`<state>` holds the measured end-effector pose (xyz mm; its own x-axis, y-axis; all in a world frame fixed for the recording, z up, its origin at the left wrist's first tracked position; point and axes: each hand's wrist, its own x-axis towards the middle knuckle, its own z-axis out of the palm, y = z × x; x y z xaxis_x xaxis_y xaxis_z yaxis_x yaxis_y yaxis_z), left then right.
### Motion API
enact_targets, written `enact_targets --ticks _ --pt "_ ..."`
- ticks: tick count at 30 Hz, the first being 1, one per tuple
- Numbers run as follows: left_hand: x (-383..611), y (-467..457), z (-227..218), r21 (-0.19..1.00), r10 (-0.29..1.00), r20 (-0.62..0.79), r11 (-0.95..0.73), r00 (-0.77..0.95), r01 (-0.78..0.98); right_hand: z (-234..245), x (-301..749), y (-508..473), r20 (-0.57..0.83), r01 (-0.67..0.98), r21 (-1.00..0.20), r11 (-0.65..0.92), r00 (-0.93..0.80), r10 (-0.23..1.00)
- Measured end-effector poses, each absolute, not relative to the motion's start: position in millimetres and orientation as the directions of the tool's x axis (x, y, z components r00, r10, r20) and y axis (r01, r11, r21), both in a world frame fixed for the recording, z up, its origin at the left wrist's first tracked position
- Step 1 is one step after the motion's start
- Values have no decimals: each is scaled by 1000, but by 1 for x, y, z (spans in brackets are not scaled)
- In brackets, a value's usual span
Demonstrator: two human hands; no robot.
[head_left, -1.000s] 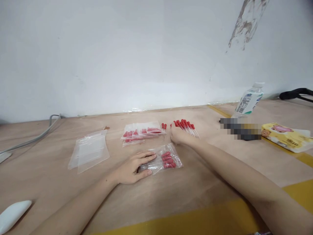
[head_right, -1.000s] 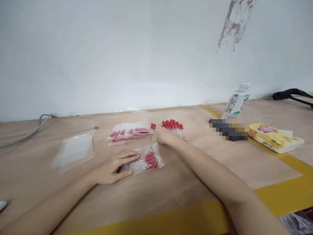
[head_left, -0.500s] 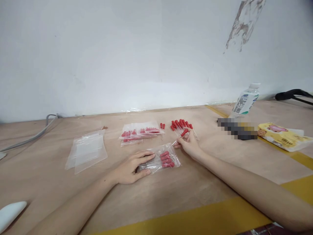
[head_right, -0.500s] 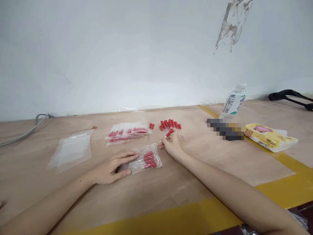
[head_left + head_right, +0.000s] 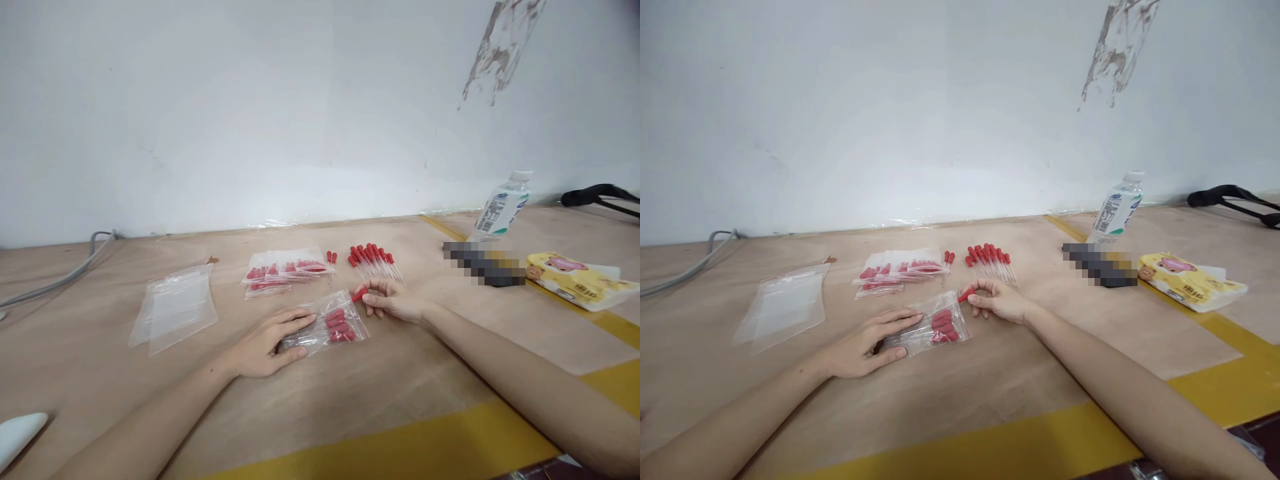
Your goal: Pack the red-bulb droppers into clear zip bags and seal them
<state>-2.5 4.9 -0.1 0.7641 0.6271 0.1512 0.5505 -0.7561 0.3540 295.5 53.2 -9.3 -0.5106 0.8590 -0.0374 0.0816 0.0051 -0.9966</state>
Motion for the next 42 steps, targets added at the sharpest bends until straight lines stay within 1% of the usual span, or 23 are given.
enact_targets --ticks 3,8,10,15,17,19,22,25,27,30,32,35,37,40,42 --pt "-3 5 -1 361 638 148 -746 756 559 -5 294 57 -72 139 -990 11 -580 812" --pt "-3 4 0 369 646 143 -738 750 565 -2 275 54 -95 206 -978 39 -599 795" --pt "-3 4 0 370 646 145 -738 750 564 -3 269 53 -80 196 -980 41 -568 819" --pt "-3 5 0 361 659 136 -728 740 582 -10 260 52 -78 161 -987 -13 -404 912" --pt "-3 5 0 363 654 144 -733 743 575 -13 257 52 -42 189 -982 27 -353 935" --pt "-3 4 0 368 649 145 -736 747 568 -15 256 52 39 251 -961 120 -307 951" --pt "-2 4 2 362 647 137 -737 750 571 -18 256 53 167 391 -883 261 -259 951" --pt "-2 4 2 349 644 136 -742 753 572 -19 256 53 205 505 -808 303 -241 949" --pt "-1 4 2 344 641 138 -746 755 571 -20 254 52 250 528 -775 347 -247 936" --pt "-1 4 1 338 639 141 -749 757 570 -20 251 50 340 505 -749 428 -260 904" --pt "-1 4 1 339 637 142 -751 758 567 -19 251 49 351 490 -742 456 -295 889" --pt "-1 4 1 347 635 152 -751 757 561 -16 254 51 355 438 -725 532 -426 833" --pt "-2 4 1 356 631 162 -754 759 552 -13 258 52 361 393 -727 563 -479 800" --pt "-2 4 2 375 630 165 -752 759 542 -8 260 51 323 308 -805 507 -490 810" --pt "-1 4 2 380 632 161 -749 758 543 -6 260 48 276 246 -853 461 -537 797"
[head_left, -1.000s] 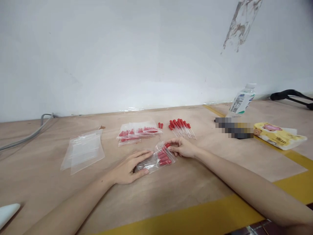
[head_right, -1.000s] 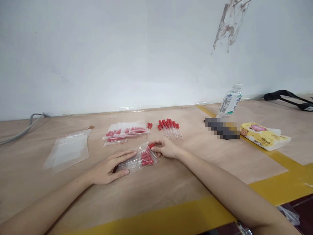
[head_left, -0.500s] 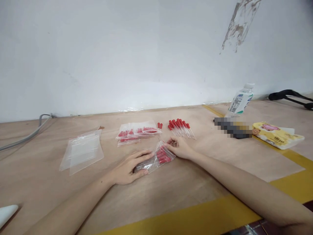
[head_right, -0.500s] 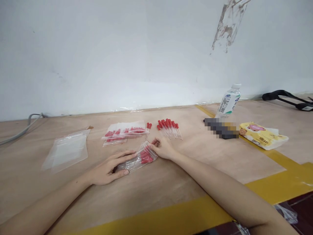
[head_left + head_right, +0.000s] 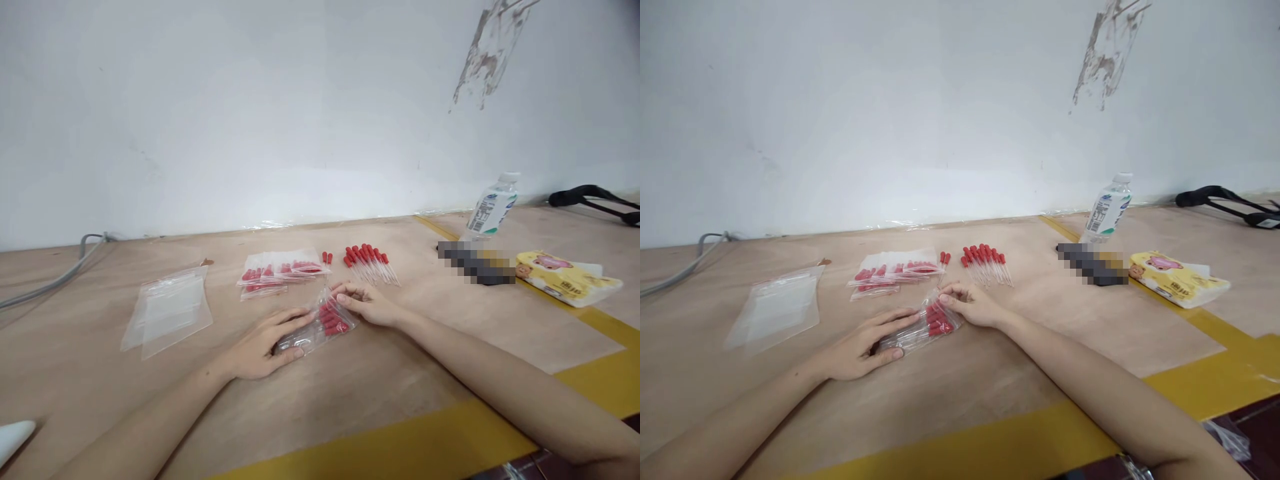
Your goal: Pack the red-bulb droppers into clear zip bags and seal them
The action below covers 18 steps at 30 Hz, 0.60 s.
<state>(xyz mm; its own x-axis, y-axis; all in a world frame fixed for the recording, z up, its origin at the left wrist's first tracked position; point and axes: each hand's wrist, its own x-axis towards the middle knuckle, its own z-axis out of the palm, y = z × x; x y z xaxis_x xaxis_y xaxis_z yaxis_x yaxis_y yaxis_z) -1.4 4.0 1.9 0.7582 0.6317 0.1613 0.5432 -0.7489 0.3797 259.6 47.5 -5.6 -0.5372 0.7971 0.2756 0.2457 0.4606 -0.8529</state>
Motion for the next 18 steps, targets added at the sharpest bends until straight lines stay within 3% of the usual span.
enact_targets --ticks 3,8,13,18 --pt "-1 4 2 378 632 160 -749 758 544 -5 256 43 192 282 -874 396 -548 814" --pt "0 3 4 382 644 147 -737 751 557 -12 251 40 204 473 -837 275 -197 959" --pt "0 3 4 355 651 122 -734 749 579 -13 247 35 189 399 -861 316 -325 927" --pt "-2 3 2 340 659 117 -729 743 594 -12 250 40 355 462 -734 497 -364 861"
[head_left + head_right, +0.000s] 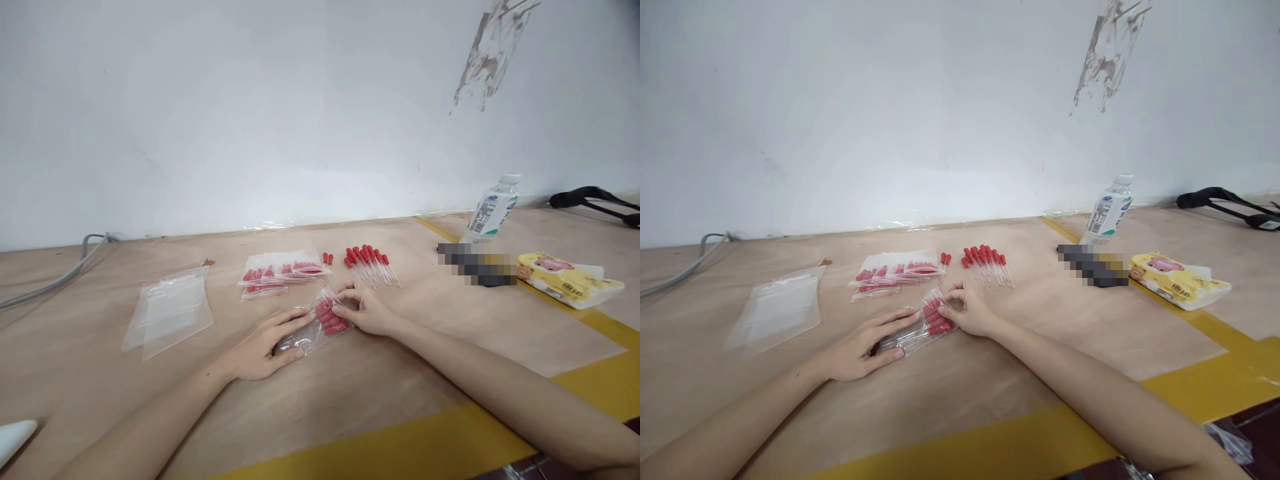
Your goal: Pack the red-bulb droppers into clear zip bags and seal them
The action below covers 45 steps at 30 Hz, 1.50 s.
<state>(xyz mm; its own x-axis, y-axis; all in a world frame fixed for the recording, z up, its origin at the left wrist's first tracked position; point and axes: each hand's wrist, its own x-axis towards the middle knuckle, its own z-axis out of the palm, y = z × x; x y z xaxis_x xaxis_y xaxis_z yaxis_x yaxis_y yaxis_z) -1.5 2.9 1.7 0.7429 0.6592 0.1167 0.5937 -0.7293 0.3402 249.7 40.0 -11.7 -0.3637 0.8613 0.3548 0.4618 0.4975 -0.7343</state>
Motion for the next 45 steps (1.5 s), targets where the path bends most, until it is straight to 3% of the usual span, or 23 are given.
enact_targets --ticks 6,11,13,18,23,26,34,37,40,43,45 --pt "-2 3 0 329 655 127 -736 745 591 -13 250 46 146 349 -894 280 -363 920" --pt "1 2 -1 324 678 163 -723 717 610 -15 253 43 130 287 -934 213 -281 951" --pt "1 2 -1 316 685 169 -719 709 619 -15 256 42 124 346 -914 210 -254 959" --pt "2 3 -1 290 666 177 -739 725 608 -10 262 40 169 673 -701 238 -167 971" --pt "4 2 1 250 629 218 -775 746 581 4 274 55 436 830 -463 312 -93 895" --pt "4 1 0 283 610 260 -789 748 545 10 280 75 507 910 -334 245 -45 861" --pt "3 2 -3 367 619 251 -772 744 519 13 275 117 311 969 -245 -18 97 945" --pt "3 3 -2 356 619 228 -771 751 527 14 270 112 362 965 -263 -1 100 927" --pt "4 3 -1 335 616 208 -775 760 536 16 264 97 359 914 -366 175 -35 933" --pt "4 2 0 332 647 212 -752 732 569 17 260 81 142 793 -514 329 -299 944" --pt "4 1 0 335 664 234 -741 711 582 17 259 73 -10 731 -597 331 -419 908"
